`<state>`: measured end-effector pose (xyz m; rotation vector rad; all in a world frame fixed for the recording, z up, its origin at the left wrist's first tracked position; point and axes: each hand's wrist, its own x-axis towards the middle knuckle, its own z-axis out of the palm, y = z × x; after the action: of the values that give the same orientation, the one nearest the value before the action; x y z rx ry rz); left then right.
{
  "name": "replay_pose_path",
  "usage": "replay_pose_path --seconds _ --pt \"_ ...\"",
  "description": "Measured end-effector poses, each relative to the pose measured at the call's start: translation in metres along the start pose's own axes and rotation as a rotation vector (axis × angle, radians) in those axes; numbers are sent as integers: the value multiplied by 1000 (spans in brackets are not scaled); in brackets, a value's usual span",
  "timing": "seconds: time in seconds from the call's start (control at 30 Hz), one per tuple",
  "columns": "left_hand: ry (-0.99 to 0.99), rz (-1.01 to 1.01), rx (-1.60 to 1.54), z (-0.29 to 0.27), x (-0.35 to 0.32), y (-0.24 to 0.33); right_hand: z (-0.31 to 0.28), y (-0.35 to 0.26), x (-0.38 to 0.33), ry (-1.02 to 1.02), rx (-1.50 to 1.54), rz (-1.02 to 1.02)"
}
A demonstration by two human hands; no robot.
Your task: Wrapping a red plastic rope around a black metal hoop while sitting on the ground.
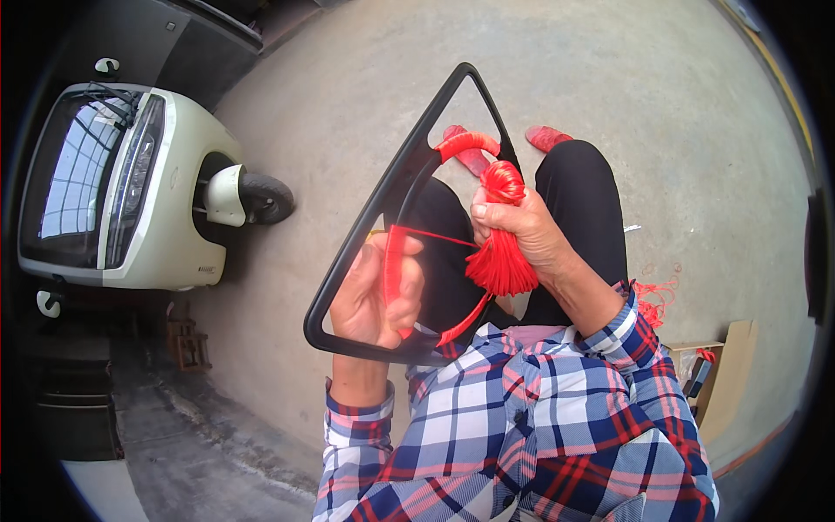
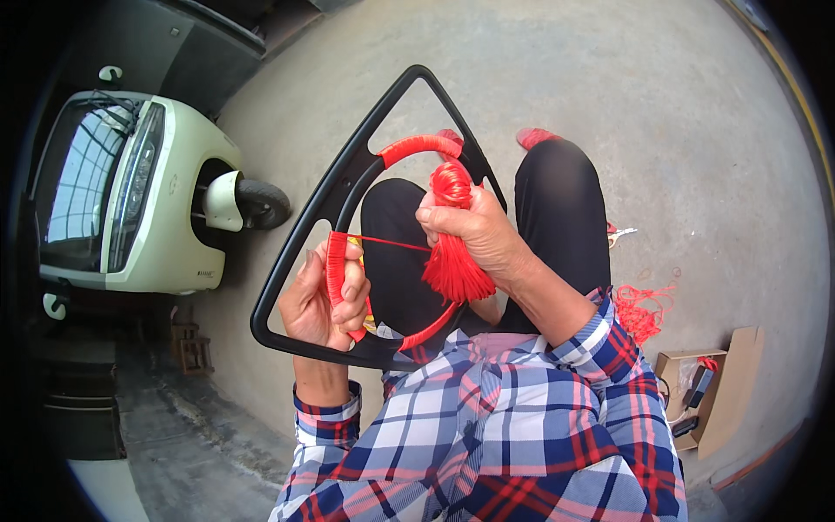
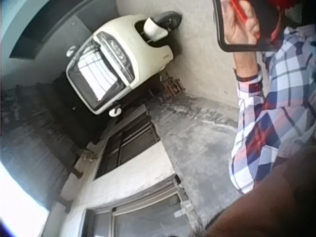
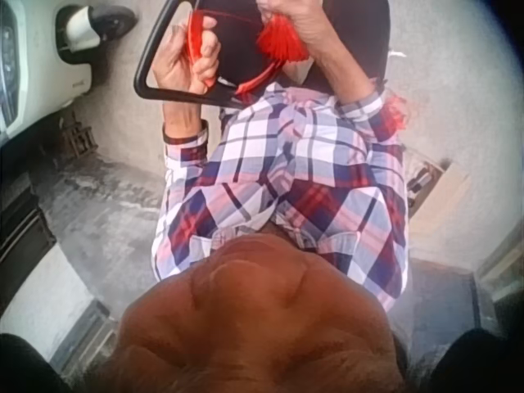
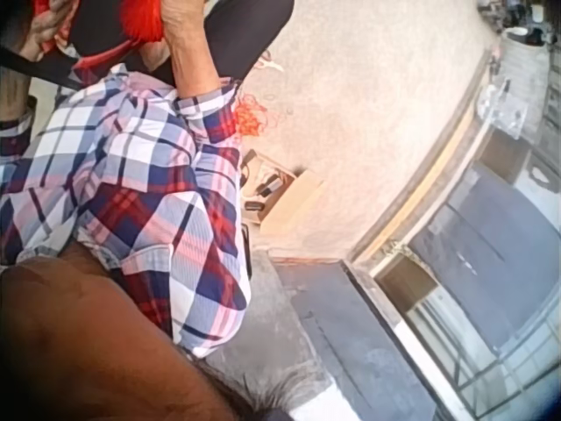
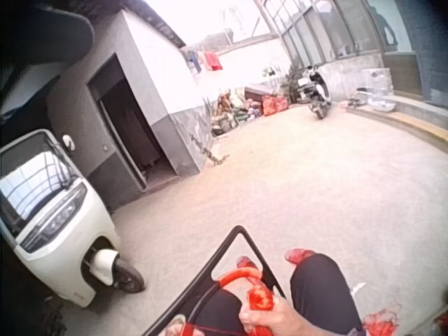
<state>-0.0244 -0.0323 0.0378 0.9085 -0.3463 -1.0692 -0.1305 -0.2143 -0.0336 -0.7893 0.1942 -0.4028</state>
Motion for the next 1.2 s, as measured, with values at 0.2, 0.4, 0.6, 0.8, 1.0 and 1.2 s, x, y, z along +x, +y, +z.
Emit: replay_pose_path --seconds 0.2,0.4,0.6,0.8,1.0,1.2 --pt "12 10 14 6 4 3 2 5 -2 7 102 58" --pt "-63 -19 7 -4 9 4 7 2 -7 6 42 58" --pt "-7 -38 -17 -6 8 8 4 5 -8 12 85 82" --pt "-79 -133 -98 -8 8 10 2 6 -9 -10 128 112" --pt "-66 -148 -41 -1 5 12 3 9 -7 15 196 119" --pt "-118 -140 -39 0 4 11 -2 13 -7 21 337 161"
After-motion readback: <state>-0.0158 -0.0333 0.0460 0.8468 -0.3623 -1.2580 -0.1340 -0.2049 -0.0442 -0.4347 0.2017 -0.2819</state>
